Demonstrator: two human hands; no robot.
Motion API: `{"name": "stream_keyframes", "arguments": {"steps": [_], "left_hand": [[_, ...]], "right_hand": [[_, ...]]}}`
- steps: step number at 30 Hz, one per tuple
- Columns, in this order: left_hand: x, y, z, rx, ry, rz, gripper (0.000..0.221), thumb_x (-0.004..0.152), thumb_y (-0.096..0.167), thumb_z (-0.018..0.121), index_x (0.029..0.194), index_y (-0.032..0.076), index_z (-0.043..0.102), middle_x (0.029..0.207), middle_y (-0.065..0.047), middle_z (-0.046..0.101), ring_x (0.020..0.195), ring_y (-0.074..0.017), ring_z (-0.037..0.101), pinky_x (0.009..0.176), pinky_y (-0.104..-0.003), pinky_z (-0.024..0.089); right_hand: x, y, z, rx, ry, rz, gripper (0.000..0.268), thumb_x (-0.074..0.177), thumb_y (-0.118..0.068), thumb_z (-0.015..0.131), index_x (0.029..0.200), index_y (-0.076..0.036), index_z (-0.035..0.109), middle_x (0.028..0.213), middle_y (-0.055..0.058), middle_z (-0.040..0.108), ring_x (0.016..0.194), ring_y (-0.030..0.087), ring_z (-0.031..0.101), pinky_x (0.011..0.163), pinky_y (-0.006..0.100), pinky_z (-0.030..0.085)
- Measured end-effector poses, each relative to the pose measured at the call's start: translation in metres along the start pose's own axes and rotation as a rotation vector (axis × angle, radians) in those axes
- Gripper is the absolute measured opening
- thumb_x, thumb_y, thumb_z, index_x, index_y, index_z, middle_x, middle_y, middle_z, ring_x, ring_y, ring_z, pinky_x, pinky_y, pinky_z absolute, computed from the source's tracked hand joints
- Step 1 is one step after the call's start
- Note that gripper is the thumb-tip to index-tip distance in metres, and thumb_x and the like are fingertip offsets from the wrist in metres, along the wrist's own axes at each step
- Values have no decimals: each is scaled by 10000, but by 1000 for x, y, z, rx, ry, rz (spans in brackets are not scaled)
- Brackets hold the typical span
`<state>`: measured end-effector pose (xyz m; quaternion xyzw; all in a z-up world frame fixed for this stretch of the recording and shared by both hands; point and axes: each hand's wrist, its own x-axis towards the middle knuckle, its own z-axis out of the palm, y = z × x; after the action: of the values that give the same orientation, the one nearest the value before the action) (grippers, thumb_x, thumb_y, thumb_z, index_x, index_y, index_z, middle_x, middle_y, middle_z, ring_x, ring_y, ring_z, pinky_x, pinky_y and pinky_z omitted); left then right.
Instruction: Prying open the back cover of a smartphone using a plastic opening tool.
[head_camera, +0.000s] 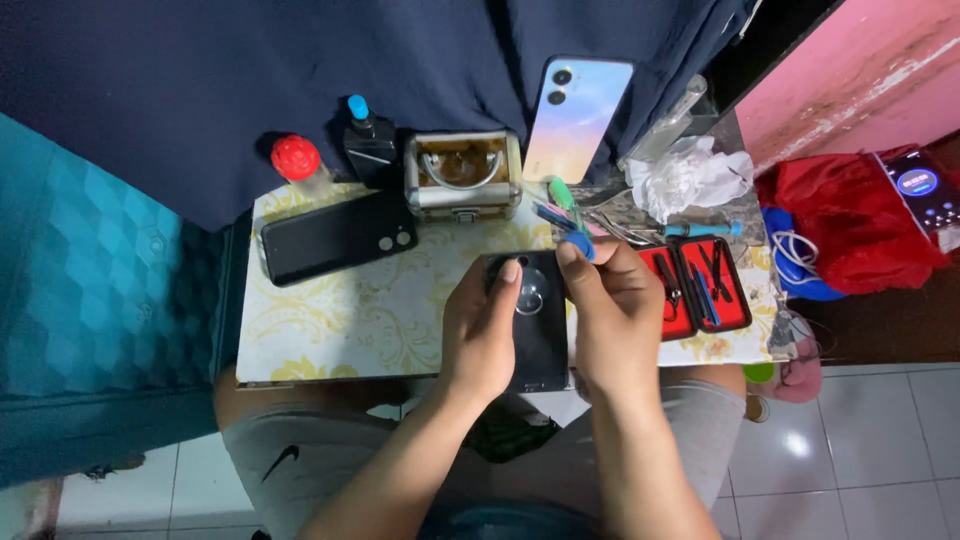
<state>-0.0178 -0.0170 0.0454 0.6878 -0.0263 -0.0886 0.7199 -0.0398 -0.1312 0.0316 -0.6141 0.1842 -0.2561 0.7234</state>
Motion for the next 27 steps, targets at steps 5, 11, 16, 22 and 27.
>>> {"name": "stream_keyframes", "arguments": {"steps": [5,11,16,22,27], "left_hand": [[10,-8,3,-22,82,-45,347,1041,342,538,947,44,690,826,-156,690,894,-199,591,834,-384,505],[19,-22,0,-62,151,-97,347,1021,382,561,914,77,689,830,-116,700,900,-180,596,825,-373,498],[21,-32,-1,-94,179,-125,359,1015,407,556,942,80,684,869,-137,709,938,-201,614,856,-398,508],[23,-23,-3,-107,189,-148,391,1013,439,536,974,78,678,890,-155,711,947,-231,639,863,-430,508],[22,-14,-3,-155,214,-167,381,1003,447,558,936,87,664,871,-112,687,924,-187,611,864,-403,511]], "right_hand": [[0,6,14,-68,75,7,129,967,-58,720,875,27,690,648,88,604,602,114,589,531,234,512],[1,13,28,-237,110,-46,159,965,-108,752,859,10,737,587,106,610,536,106,542,458,213,450],[-4,11,29,-265,94,-32,157,954,-101,761,844,7,736,572,98,592,524,101,524,453,207,427],[-14,3,32,-263,102,23,162,949,-93,743,824,9,723,572,84,557,535,101,481,443,218,391],[-20,11,20,-239,93,82,178,956,-76,727,816,33,711,563,106,566,519,125,495,448,231,430]]}}
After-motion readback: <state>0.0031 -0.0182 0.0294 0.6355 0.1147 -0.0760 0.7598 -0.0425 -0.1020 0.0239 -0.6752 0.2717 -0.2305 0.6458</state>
